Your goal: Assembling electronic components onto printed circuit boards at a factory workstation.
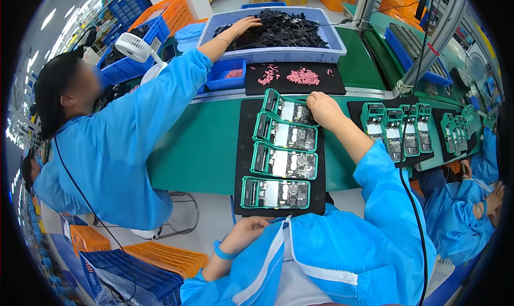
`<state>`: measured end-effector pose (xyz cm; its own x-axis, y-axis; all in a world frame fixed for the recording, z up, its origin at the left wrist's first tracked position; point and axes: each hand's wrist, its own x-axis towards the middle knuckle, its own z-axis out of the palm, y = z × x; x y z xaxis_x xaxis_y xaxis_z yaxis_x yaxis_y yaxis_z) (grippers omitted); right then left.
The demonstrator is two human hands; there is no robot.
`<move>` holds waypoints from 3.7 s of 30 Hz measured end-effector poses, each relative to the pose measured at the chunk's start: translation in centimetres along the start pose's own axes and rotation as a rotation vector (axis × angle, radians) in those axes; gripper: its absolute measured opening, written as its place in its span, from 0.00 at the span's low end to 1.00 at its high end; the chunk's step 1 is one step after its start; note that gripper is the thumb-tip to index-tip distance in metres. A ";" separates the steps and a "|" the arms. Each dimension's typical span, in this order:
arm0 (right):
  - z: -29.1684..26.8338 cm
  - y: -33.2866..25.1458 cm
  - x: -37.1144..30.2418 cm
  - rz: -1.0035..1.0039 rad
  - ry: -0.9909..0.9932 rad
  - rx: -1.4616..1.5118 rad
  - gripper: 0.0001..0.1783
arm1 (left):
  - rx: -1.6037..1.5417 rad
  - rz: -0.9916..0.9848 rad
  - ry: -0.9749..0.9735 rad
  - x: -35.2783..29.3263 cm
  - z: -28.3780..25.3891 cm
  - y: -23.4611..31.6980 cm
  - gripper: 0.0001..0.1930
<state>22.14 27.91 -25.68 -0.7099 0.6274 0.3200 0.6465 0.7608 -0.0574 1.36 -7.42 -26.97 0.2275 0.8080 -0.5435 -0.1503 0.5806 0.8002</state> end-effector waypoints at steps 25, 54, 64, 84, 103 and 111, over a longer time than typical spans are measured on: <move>4.4 0.4 -2.6 0.554 0.609 0.761 0.07 | 1.566 0.957 -0.076 20.6 2.0 21.5 0.05; 4.8 0.6 -2.5 0.547 0.615 0.730 0.07 | 1.878 1.186 -0.012 21.2 2.3 17.6 0.04; 4.7 0.3 -2.6 0.580 0.614 0.737 0.07 | 1.537 0.876 0.072 21.7 2.3 18.4 0.03; 5.0 0.5 -2.8 0.538 0.644 0.693 0.06 | 1.732 0.818 0.146 22.7 2.9 18.1 0.06; 4.7 0.5 -2.6 0.571 0.628 0.738 0.06 | 1.509 1.007 0.120 22.3 1.9 18.2 0.02; 4.9 0.5 -2.4 0.536 0.635 0.725 0.07 | 1.707 1.098 0.095 22.3 2.3 18.3 0.03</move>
<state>22.76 27.57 -31.12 0.0205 0.8637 0.5035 0.3634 0.4628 -0.8086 5.94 21.01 -23.87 0.6406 0.7167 0.2758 0.7281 -0.6810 0.0785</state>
